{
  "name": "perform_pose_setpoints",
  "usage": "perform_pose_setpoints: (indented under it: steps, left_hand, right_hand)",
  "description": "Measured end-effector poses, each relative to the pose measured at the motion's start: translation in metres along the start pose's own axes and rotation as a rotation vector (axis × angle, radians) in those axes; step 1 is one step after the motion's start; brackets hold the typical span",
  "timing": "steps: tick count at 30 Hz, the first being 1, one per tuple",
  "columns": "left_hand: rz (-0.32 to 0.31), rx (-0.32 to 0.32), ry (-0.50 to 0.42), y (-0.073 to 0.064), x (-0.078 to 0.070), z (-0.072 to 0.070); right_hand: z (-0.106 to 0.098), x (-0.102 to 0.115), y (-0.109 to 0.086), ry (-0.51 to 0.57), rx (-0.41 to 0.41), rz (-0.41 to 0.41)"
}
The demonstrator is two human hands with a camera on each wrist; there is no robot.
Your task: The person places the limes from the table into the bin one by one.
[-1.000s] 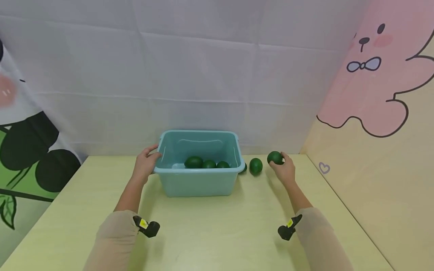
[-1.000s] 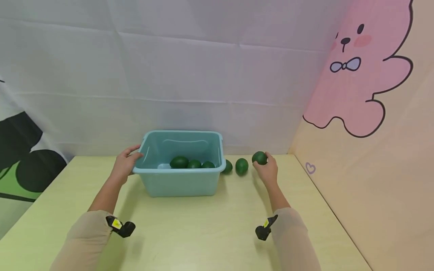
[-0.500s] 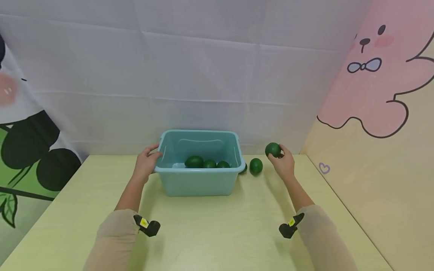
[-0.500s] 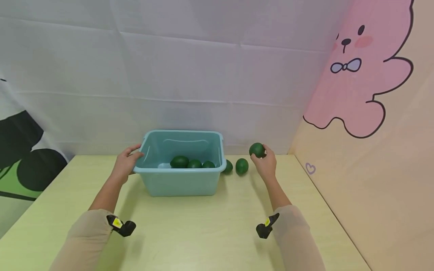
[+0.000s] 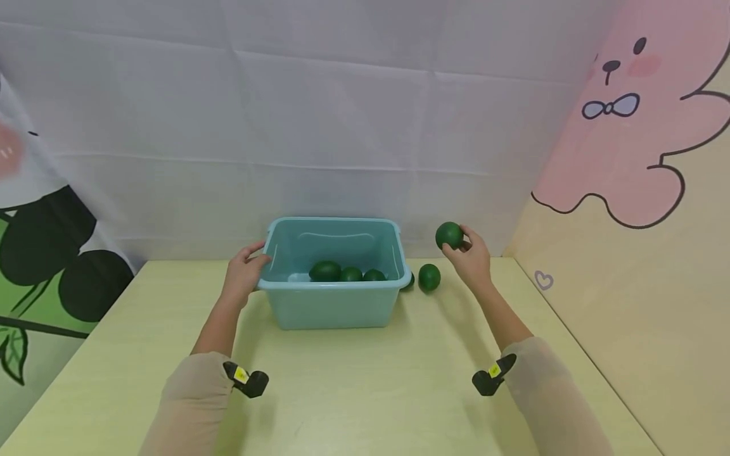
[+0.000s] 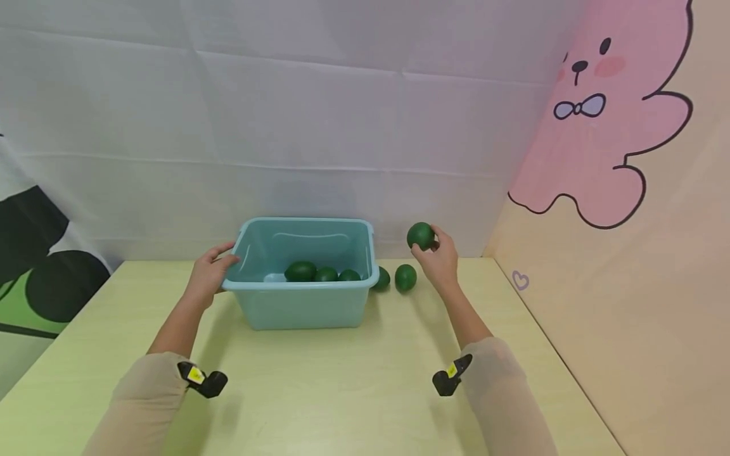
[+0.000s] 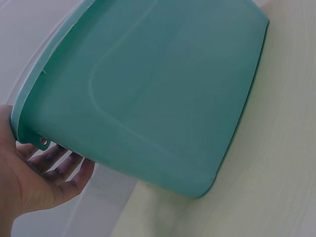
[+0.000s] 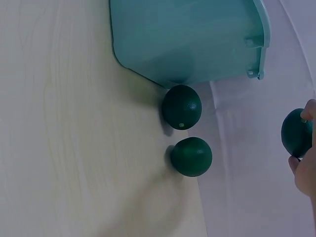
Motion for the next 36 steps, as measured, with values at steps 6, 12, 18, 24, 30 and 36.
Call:
perform_pose_setpoints:
  steps: [6,12,18,24,30,36]
  left_hand:
    - [-0.009,-0.004,0.001,0.001,0.0,-0.001]
    - [-0.017,-0.01,-0.008,0.001,0.001,-0.001]
    - [-0.014,-0.011,-0.014,0.001,0.001,-0.001]
    - [-0.023,-0.012,-0.025,0.001,0.001,0.0]
    - [-0.018,-0.004,-0.013,0.0,0.002,0.0]
    - [-0.012,0.0,-0.006,0.0,0.001,0.0]
  right_hand:
    - [0.005,0.014,-0.003,-0.003,0.014,-0.039]
    - [0.011,0.028,-0.006,-0.003,0.035,-0.086]
    - [0.02,0.035,-0.008,-0.024,0.053,-0.102]
    - [0.032,0.042,-0.009,-0.042,0.071,-0.117]
    - [0.043,0.052,-0.011,-0.06,0.093,-0.16]
    - [0.052,0.059,-0.014,-0.059,0.105,-0.175]
Point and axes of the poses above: each hand's wrist, its own y-axis towards the middle knuckle, its own z-axis out of the palm, x = y × z, the point moved 7 cm from there along y, towards the middle knuckle, and after that the axes turned 12 degrees about z, right-handed, at the moved point
